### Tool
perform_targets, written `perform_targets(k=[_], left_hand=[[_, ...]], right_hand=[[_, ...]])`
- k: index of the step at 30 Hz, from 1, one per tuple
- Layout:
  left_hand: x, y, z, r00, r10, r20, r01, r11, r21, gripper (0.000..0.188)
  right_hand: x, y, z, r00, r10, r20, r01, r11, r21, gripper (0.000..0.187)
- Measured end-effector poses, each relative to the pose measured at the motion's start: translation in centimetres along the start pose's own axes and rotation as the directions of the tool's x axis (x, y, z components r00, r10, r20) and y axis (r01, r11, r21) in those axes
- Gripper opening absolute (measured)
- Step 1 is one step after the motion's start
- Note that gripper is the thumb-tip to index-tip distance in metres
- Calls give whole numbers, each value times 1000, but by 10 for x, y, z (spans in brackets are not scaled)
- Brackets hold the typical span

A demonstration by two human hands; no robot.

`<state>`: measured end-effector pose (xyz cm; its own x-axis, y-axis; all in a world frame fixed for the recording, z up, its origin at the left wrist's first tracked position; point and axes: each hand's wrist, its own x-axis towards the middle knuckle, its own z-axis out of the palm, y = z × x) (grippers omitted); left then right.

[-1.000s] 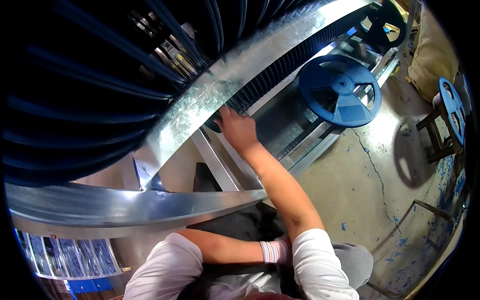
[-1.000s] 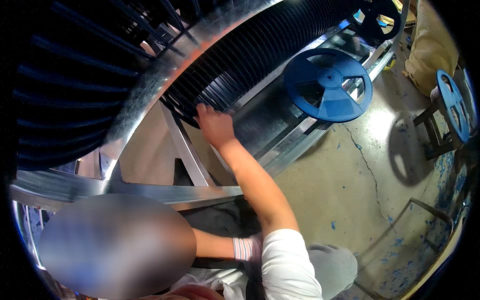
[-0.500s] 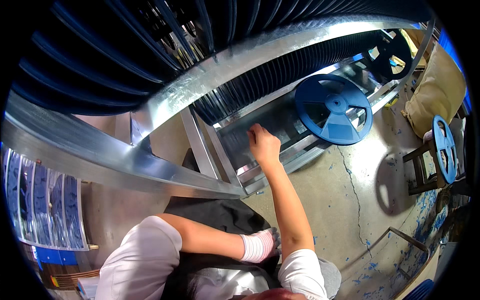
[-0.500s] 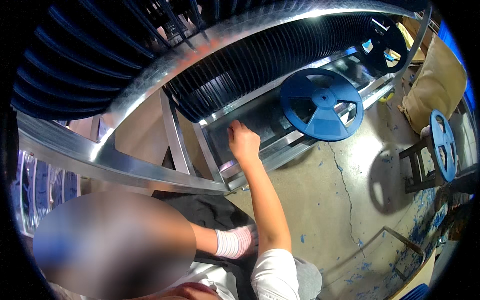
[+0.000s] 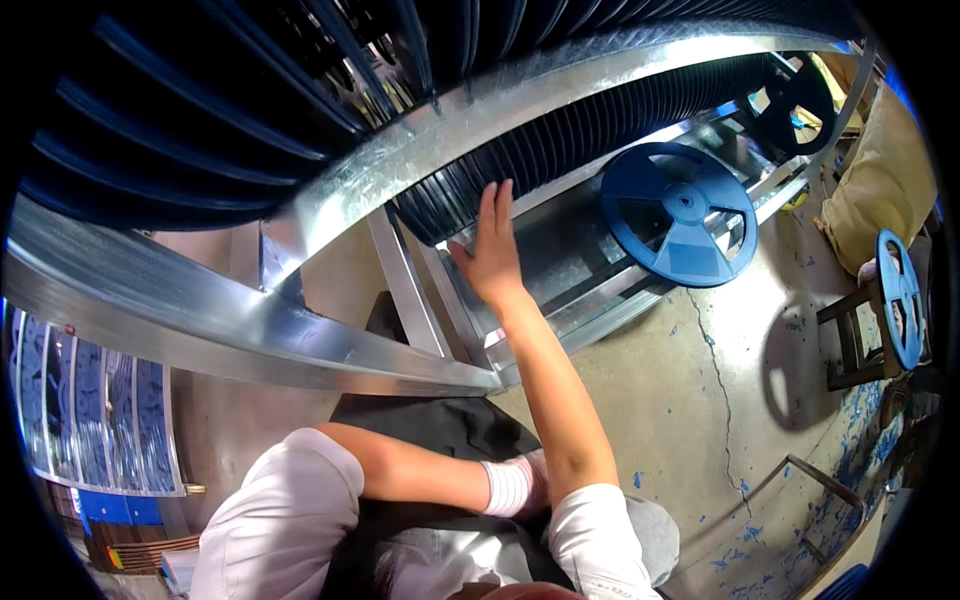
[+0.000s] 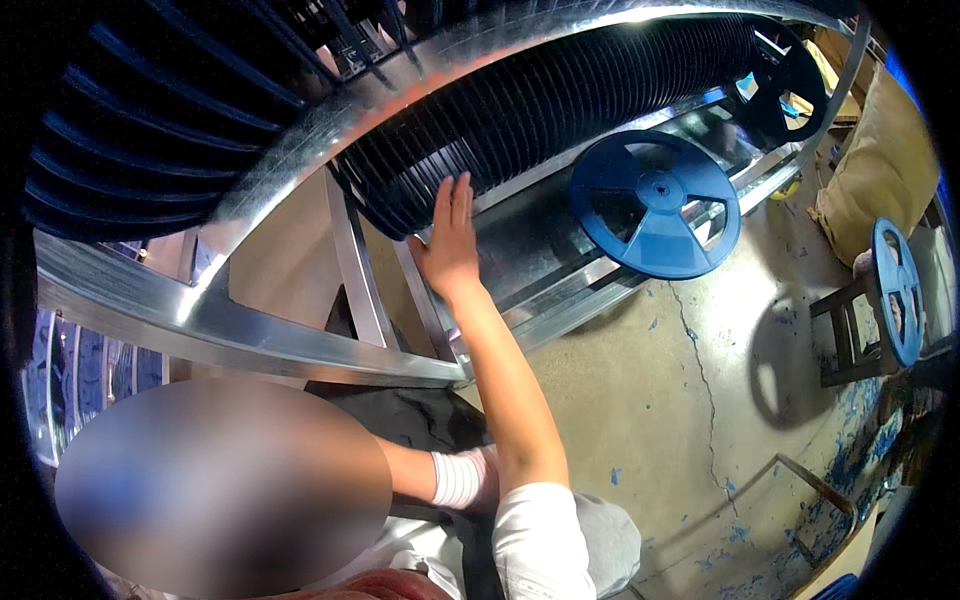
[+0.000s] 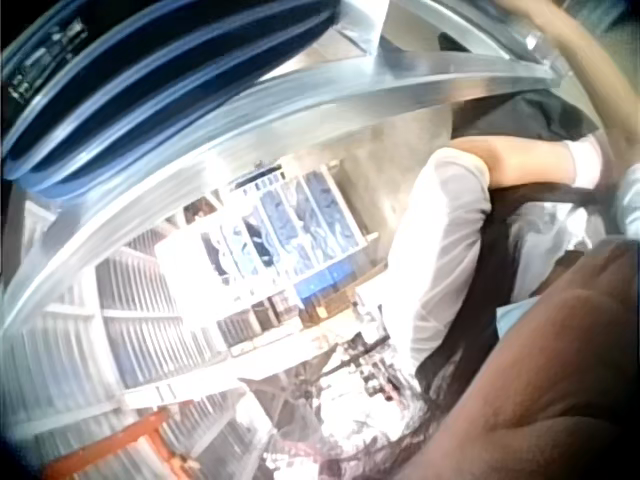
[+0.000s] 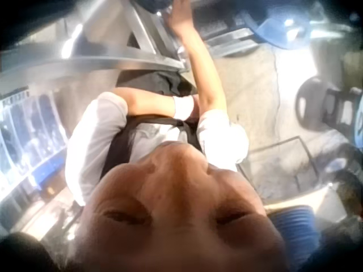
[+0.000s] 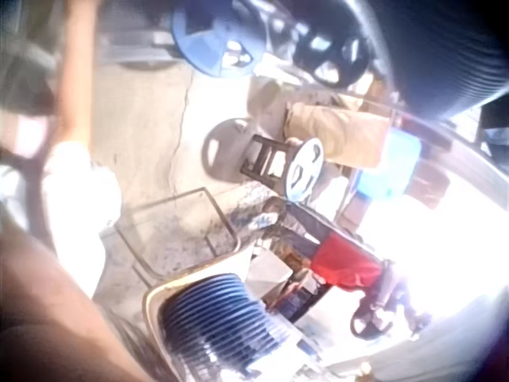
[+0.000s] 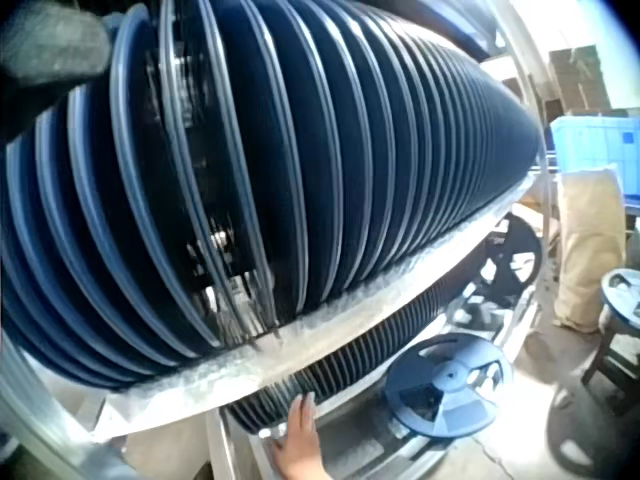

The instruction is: The person sits on the floor and repeatedly picks up blue plastic spools from a nearby pile. They place each spool onto a curved metal rack, stacking them vertically. The person handles the spools one by one, occasionally adjusting the stack to ensure alignment.

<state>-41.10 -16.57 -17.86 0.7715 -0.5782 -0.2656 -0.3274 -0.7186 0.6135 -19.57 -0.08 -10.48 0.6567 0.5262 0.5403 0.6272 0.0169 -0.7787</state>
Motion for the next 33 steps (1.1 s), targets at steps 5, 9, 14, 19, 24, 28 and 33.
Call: perform_targets(k=[5,9,14,19,24,28,33], left_hand=[[0,19,-58,998,49,35,-51,997,64,27],[-13,27,-55,989,-9,146,-38,948,315,30],[0,56,-116,700,-194,687,-170,889,425,50],[-10,44,-104,933,10,360,-160,906,391,48],[-8,42,-98,955,9,297,-134,905,403,50],[3,41,-91,937,-8,349,-136,913,384,50],[17,36,-92,906,-79,415,-83,930,358,51]], right_hand=[[-4,5,-19,988,145,-51,-139,984,108,90],[-18,15,-50,946,168,-278,-167,986,29,69],[-44,40,-151,478,72,-875,-348,930,-114,62],[-79,138,-217,-71,798,-598,-32,598,801,58],[-75,156,-233,316,861,-399,-74,442,894,25],[-63,169,-235,288,811,-509,51,518,854,8],[-73,146,-243,181,721,-669,204,638,743,8]])
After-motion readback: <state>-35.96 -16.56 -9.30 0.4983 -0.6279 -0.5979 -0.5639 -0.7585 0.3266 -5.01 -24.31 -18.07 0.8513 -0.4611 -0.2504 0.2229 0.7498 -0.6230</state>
